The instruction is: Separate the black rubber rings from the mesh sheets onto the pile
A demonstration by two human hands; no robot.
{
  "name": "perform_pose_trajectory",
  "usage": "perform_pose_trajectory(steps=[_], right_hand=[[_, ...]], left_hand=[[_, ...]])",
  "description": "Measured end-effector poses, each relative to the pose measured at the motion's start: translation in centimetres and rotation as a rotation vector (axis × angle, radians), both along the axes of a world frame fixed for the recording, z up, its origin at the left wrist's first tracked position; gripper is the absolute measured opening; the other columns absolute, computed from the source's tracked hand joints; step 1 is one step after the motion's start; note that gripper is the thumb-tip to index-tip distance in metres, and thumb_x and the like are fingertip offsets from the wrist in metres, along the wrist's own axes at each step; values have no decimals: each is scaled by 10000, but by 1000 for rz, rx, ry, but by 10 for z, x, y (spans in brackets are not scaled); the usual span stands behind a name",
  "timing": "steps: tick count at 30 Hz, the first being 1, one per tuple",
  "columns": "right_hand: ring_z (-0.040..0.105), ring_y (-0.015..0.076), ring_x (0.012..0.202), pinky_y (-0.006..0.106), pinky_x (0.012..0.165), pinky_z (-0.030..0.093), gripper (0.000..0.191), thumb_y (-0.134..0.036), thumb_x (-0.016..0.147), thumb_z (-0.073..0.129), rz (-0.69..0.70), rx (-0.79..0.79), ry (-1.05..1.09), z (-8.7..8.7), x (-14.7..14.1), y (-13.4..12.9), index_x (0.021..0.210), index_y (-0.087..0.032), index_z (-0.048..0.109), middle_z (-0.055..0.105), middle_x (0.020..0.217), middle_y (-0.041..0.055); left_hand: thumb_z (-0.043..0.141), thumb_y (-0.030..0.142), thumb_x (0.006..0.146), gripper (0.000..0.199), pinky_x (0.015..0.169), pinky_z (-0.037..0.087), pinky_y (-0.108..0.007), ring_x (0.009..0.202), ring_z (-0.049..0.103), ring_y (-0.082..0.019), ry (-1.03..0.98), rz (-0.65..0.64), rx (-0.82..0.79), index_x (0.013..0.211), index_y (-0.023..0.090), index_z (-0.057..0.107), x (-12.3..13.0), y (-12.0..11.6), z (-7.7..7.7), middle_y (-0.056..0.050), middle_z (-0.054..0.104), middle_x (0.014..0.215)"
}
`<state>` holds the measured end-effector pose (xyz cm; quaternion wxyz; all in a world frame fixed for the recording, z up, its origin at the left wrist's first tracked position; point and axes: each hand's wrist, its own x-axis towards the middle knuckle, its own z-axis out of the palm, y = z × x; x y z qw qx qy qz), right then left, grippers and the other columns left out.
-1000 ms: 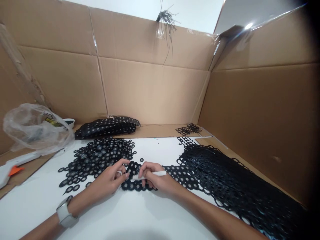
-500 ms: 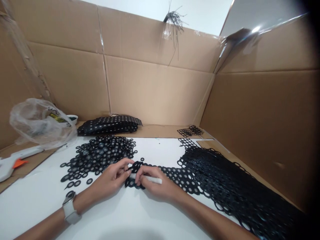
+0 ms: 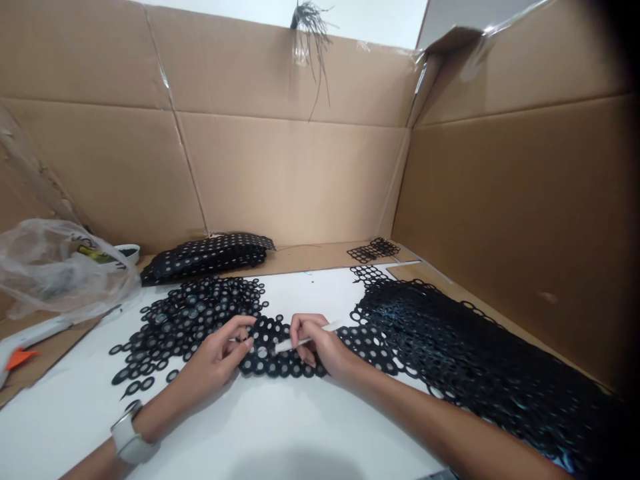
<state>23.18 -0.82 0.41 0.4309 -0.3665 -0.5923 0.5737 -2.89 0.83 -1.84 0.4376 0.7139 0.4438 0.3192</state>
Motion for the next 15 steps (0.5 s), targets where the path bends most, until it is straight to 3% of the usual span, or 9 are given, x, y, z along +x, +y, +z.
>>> perform_pose_trajectory(steps=[4,10,12,15], right_hand=[[400,124,434,234,426,275,216,-273,833,464,16,8,-23,-1,2,-1,665,-216,586,425,491,-45],[392,112,409,233,434,270,345,-282,949,430,17,2,-61,-2,3,2,673,-196,620,456,466,-41],[379,108,402,237,423,255,346,-294,971,452,13,-6,-54,-2,4,5,682,-197,616,453,463,-47],[363,107,412,238,429,267,387,-381,1009,466,30,-24,-13,-2,4,10,684,-205,578,433,481,-53]], left_hand=[[566,610,1046,489,408,377,-214,444,574,-86,12,-20,-31,1401,279,511,-1,1,0,5,668,980],[512,638,1070,511,377,380,-202,415,590,-84,31,-24,-70,1453,309,433,6,-8,6,-53,752,1132],[539,663,1049,550,352,380,-201,430,612,-110,31,-7,-75,1454,311,418,11,-12,7,-38,750,1066],[605,661,1018,578,376,449,-205,477,640,-152,19,34,-54,1430,304,414,22,-17,6,56,648,793]])
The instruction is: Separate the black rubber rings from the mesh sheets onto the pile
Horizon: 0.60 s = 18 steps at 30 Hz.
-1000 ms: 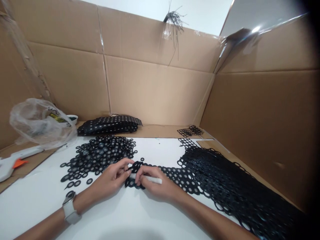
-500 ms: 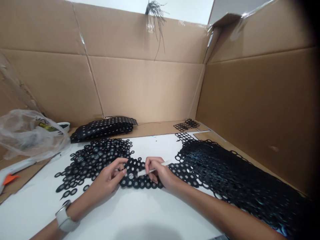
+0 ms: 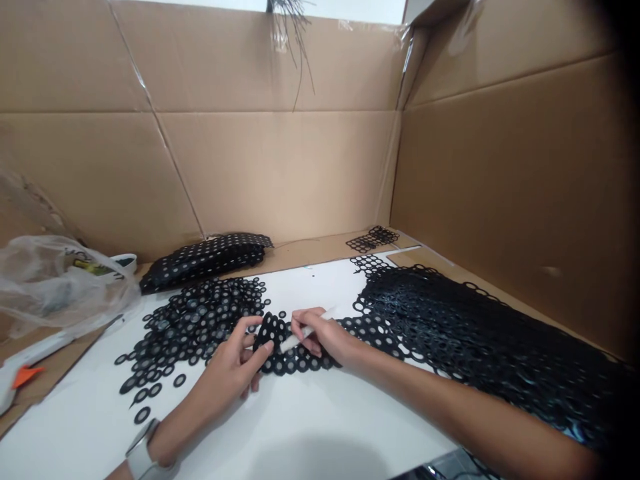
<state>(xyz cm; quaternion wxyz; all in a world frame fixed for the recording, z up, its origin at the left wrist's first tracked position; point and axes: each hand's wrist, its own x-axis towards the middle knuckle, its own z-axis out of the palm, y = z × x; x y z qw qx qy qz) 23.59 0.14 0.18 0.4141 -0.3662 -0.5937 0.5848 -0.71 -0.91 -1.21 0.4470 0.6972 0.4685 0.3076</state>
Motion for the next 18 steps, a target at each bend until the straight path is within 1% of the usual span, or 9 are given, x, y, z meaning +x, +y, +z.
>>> perform_pose_trajectory(steps=[2,3,9,13,16,18], right_hand=[[335,105,416,241,436,267,414,-432,1018,466,3,-12,32,0,0,2,678,-211,549,409,488,-60],[318,105,417,243,437,258,419,-444,1018,468,2,-16,43,0,0,3,675,-214,538,397,487,-63],[304,115,444,258,451,244,426,-469,1028,495,8,-7,37,4,1,3,683,-221,528,402,505,-61],[346,121,479,272,485,256,468,-467,1046,551,-19,71,-27,13,6,-1,652,-218,506,407,521,-56],[395,121,508,275,530,293,518,-464,1049,601,-33,136,-86,15,11,-1,611,-207,495,423,524,-49],[414,123,504,274,534,306,523,-470,1062,587,-28,146,-116,14,12,0,618,-204,513,443,526,-47]], left_hand=[[640,641,1004,575,401,485,-209,519,660,-172,-11,28,21,1409,302,414,5,-1,-2,91,567,707],[656,629,996,575,404,491,-209,535,668,-178,-15,39,28,1400,302,411,7,-2,-3,93,563,703],[723,598,959,576,391,483,-220,539,670,-180,-33,68,20,1342,287,424,7,2,-11,52,666,782],[741,603,947,595,429,502,-236,539,646,-170,-60,85,12,1334,272,435,3,5,-14,49,670,773],[756,603,929,575,523,573,-270,670,694,-201,-93,90,-5,1283,260,461,2,7,-12,24,694,819],[768,599,911,567,618,615,-305,791,734,-230,-112,90,-15,1250,250,477,2,9,-9,-8,731,885]])
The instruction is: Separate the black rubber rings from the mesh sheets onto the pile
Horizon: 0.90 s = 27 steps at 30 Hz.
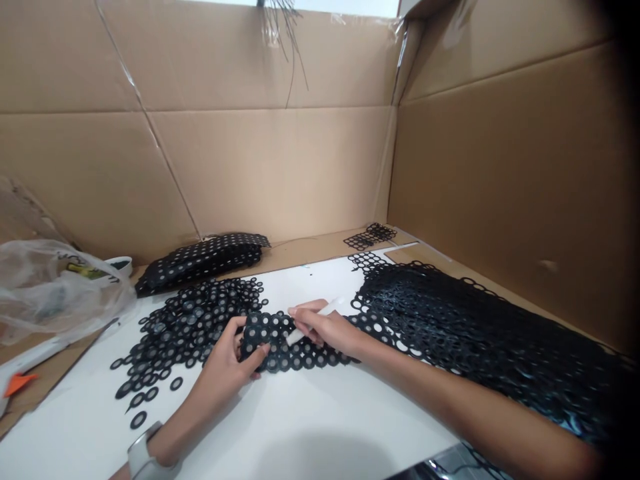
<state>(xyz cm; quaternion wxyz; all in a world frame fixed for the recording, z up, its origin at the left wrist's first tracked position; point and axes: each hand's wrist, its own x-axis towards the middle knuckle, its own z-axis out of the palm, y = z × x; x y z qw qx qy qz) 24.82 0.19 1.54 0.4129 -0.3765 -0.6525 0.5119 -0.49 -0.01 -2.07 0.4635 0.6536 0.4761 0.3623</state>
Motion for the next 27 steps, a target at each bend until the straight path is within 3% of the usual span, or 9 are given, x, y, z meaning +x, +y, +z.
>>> perform_pose_trajectory(steps=[4,12,22,27], right_hand=[[423,129,481,275,505,298,494,-466,1080,546,5,-18,-43,-8,-3,2,660,-207,542,466,535,-47],[436,134,548,271,579,321,487,-477,1098,506,-15,26,-95,-10,-6,3,699,-202,551,481,578,-45],[508,146,687,267,647,340,391,-372,1094,531,-15,76,-207,-5,-16,-19,761,-190,624,547,678,-33],[486,143,641,268,616,334,426,-440,1083,536,-27,17,-105,-6,-18,-13,742,-194,604,553,664,-24]], left_hand=[[814,579,846,567,742,596,-316,873,747,-240,-11,21,10,1178,225,521,3,0,7,-33,773,923],[886,556,754,600,722,572,-317,859,762,-261,18,116,0,1152,237,570,10,-6,15,-5,766,854],[944,593,673,808,845,615,-391,998,788,-325,-59,150,-55,1274,200,572,2,-1,10,-106,822,1034],[960,575,694,751,864,622,-370,997,800,-317,-67,166,-34,1248,213,606,-2,3,8,-79,830,1002]])
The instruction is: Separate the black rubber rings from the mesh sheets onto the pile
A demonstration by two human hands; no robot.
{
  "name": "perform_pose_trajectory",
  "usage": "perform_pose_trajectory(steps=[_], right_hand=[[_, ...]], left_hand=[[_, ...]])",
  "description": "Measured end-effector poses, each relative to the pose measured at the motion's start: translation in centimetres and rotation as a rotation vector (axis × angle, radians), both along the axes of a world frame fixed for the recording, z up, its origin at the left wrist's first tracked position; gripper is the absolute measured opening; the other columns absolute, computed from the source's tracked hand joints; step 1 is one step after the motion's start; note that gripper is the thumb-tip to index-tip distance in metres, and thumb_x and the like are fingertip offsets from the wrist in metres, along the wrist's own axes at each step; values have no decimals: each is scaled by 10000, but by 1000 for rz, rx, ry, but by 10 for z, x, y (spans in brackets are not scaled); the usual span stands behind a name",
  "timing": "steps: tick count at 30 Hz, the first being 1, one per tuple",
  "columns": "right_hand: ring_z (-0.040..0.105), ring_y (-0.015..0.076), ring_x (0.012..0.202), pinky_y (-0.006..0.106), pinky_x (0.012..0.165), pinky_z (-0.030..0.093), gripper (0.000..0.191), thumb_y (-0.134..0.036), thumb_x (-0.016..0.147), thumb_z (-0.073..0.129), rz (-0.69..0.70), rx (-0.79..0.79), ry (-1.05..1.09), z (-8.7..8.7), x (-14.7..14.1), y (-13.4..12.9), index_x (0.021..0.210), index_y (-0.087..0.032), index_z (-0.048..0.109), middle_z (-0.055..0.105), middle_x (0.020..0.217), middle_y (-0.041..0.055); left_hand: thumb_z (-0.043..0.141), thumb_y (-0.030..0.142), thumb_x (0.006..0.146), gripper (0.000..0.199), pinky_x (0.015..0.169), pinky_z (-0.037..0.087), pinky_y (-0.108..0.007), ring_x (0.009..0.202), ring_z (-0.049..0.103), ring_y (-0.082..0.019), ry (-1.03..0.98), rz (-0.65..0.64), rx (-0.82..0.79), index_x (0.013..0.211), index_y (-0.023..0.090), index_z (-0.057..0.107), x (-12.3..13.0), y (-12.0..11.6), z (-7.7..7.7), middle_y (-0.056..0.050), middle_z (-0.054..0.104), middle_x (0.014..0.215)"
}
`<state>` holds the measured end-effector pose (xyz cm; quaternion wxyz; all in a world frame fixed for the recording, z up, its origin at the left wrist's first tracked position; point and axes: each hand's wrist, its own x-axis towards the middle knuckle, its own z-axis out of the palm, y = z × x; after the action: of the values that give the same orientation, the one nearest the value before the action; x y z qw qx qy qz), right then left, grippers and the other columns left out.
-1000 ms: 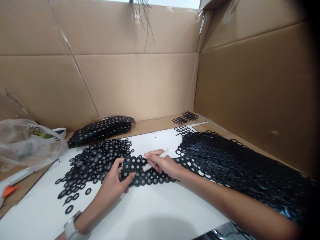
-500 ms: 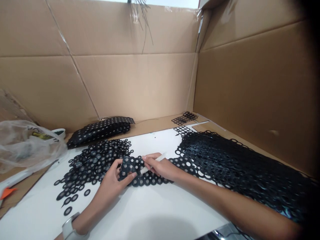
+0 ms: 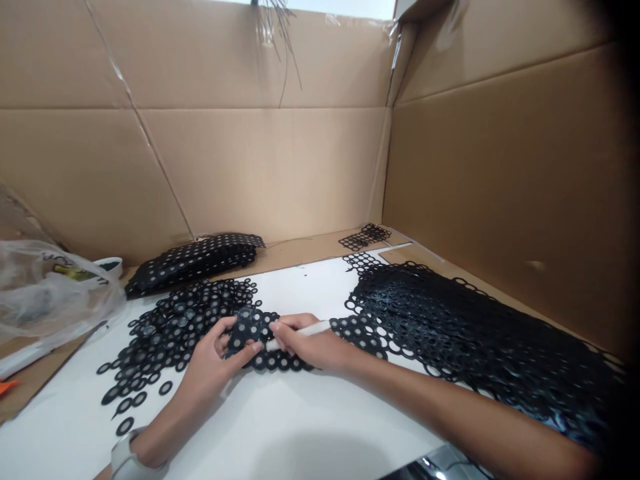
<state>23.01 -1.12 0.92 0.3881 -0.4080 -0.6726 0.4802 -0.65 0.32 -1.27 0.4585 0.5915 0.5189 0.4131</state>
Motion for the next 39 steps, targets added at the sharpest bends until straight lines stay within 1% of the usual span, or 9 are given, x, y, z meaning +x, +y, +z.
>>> perform_pose_trajectory(steps=[3,6,8,14,22,28,33,37,39], right_hand=[[407,129,543,270,555,293,466,-462,1074,497,-22,-54,106,-2,2,8,686,-206,533,472,571,-39],[296,119,466,279,501,220,476,-462,1061,471,-80,-98,196,-4,5,13,648,-230,440,332,490,-73],[246,117,445,286,487,188,473,-456,1054,464,-109,-118,236,-6,7,14,638,-241,399,272,466,-87],[272,107,455,293,502,171,489,-451,1038,509,-114,-133,250,-9,8,14,613,-228,418,310,464,-77],[229,100,430,283,483,148,475,-494,1012,526,-102,-160,285,-7,9,12,630,-235,415,272,453,-93],[204,104,423,280,473,132,476,-523,1007,518,-102,-169,281,-12,9,15,636,-242,419,251,456,-97],[266,118,464,281,503,198,496,-496,1043,497,-102,-114,205,-11,8,14,627,-232,437,301,476,-75],[331,132,536,288,567,267,526,-490,1093,461,-69,-43,94,-5,6,6,641,-223,431,359,536,-55],[380,139,590,290,606,288,516,-468,1103,477,-42,-4,28,-2,4,1,655,-213,460,419,589,-42]], left_hand=[[956,587,701,725,844,628,-363,961,800,-312,6,-2,1,1223,203,629,0,3,-1,-74,830,947],[954,588,704,712,848,624,-349,959,790,-292,14,13,-2,1215,200,646,-1,4,-4,-93,839,1018],[958,582,700,697,863,617,-339,978,783,-282,16,32,-1,1203,204,658,-2,5,-5,-96,837,1068],[955,579,703,708,849,620,-326,964,783,-276,-10,26,-10,1224,205,654,-1,5,-5,-84,841,1019],[960,537,708,645,832,635,-343,950,788,-290,-45,32,3,1179,215,660,2,2,-2,-66,828,964],[952,530,712,610,829,641,-344,943,792,-287,-63,42,8,1151,217,667,4,1,-2,-67,831,975],[951,534,709,631,841,633,-360,970,792,-305,-66,31,21,1168,209,665,4,-1,0,-78,834,977],[957,525,702,659,858,620,-380,961,788,-312,-57,37,40,1198,213,654,2,-1,-1,-73,830,961],[964,525,687,689,864,622,-393,952,791,-319,-55,39,41,1213,216,645,1,-2,-2,-73,834,955]])
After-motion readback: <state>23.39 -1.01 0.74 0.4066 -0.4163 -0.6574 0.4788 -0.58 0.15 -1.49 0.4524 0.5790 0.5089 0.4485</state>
